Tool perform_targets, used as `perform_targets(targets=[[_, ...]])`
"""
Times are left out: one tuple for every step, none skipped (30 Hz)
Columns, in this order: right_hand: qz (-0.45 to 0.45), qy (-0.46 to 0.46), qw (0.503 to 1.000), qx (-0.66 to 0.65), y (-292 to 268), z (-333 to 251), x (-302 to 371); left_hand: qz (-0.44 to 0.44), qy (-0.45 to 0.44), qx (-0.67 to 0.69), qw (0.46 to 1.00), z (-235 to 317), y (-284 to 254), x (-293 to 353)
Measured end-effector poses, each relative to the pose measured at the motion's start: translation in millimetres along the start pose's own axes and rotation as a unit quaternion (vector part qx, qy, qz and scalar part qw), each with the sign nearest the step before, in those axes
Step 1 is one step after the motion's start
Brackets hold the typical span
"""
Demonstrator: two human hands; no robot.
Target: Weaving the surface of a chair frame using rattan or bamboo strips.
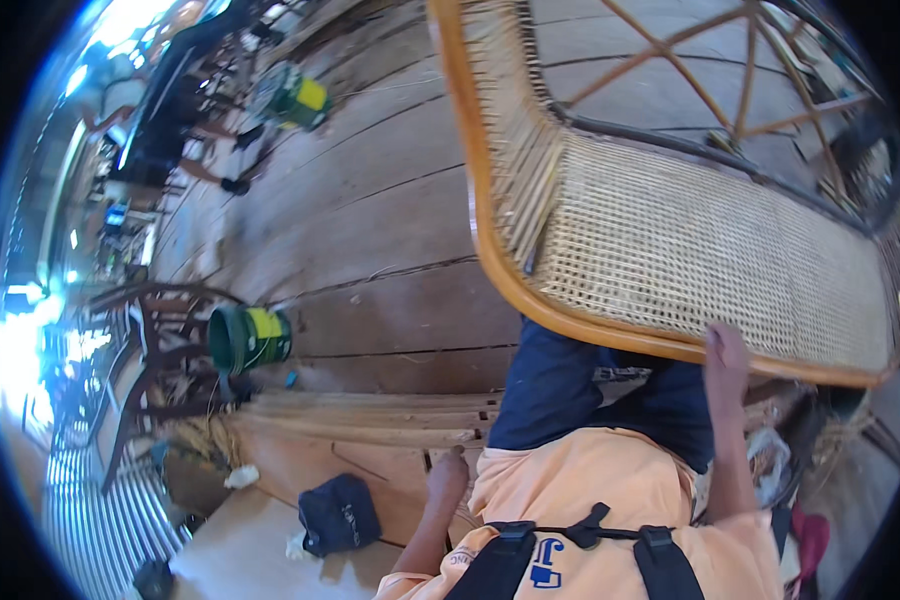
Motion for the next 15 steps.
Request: perform_targets(targets=[[-0.022, 0.025, 0.995, -0.092, 23.9, -18.4, -19.4, -0.010, 0.010, -0.032, 0.999, 6.1, -14.4, -13.9], [-0.059, -0.009, 0.996, -0.069, 45.4, -34.6, -35.9, -0.022, 0.012, -0.060, 0.998, 14.6, -27.7, -27.9], [-0.065, -0.001, 0.989, -0.130, 69.6, -51.7, -46.8, -0.023, 0.012, -0.090, 0.996, 26.8, -39.6, -43.2], [-0.069, -0.035, 0.990, -0.117, 90.3, -66.1, -56.9, 0.035, 0.049, -0.072, 0.996, 41.9, -52.6, -56.6], [-0.076, -0.066, 0.988, -0.114, 107.6, -77.4, -65.1, 0.085, 0.081, -0.060, 0.991, 58.4, -65.5, -67.1], [-0.080, -0.078, 0.986, -0.124, 123.6, -86.3, -73.5, 0.165, 0.151, 0.018, 0.974, 78.9, -79.5, -78.1], [-0.109, -0.058, 0.985, -0.118, 136.5, -92.4, -79.5, 0.208, 0.186, 0.086, 0.956, 99.6, -93.9, -87.7], [-0.098, -0.074, 0.983, -0.136, 145.0, -97.9, -82.9, 0.262, 0.242, 0.125, 0.926, 121.2, -109.4, -95.5], [-0.110, -0.060, 0.983, -0.137, 154.0, -102.1, -86.5, 0.288, 0.261, 0.163, 0.907, 143.8, -124.5, -103.6], [-0.124, -0.035, 0.982, -0.136, 162.3, -105.8, -89.3, 0.315, 0.291, 0.199, 0.881, 166.8, -139.2, -109.5], [-0.120, -0.048, 0.981, -0.145, 169.4, -109.6, -92.2, 0.334, 0.302, 0.245, 0.859, 188.8, -153.3, -114.8], [-0.119, -0.049, 0.980, -0.150, 175.4, -112.0, -94.9, 0.324, 0.329, 0.262, 0.848, 209.3, -166.7, -120.0], [-0.118, -0.051, 0.980, -0.155, 180.6, -113.8, -98.0, 0.312, 0.346, 0.284, 0.838, 228.7, -178.7, -125.9], [-0.132, -0.059, 0.972, -0.184, 186.4, -115.2, -103.4, 0.290, 0.363, 0.309, 0.830, 247.8, -187.6, -131.8], [-0.139, -0.018, 0.962, -0.232, 190.2, -114.4, -109.2, 0.268, 0.376, 0.334, 0.822, 266.4, -194.0, -139.6]])
Point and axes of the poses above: each hand's wrist, its own x-axis away from the middle knuckle, its own y-axis out of the palm, z = x × y, the point moved 1 cm from there along -x, towards the middle knuckle, and after that the axes turned 8 degrees about z, right-handed, at the moved point
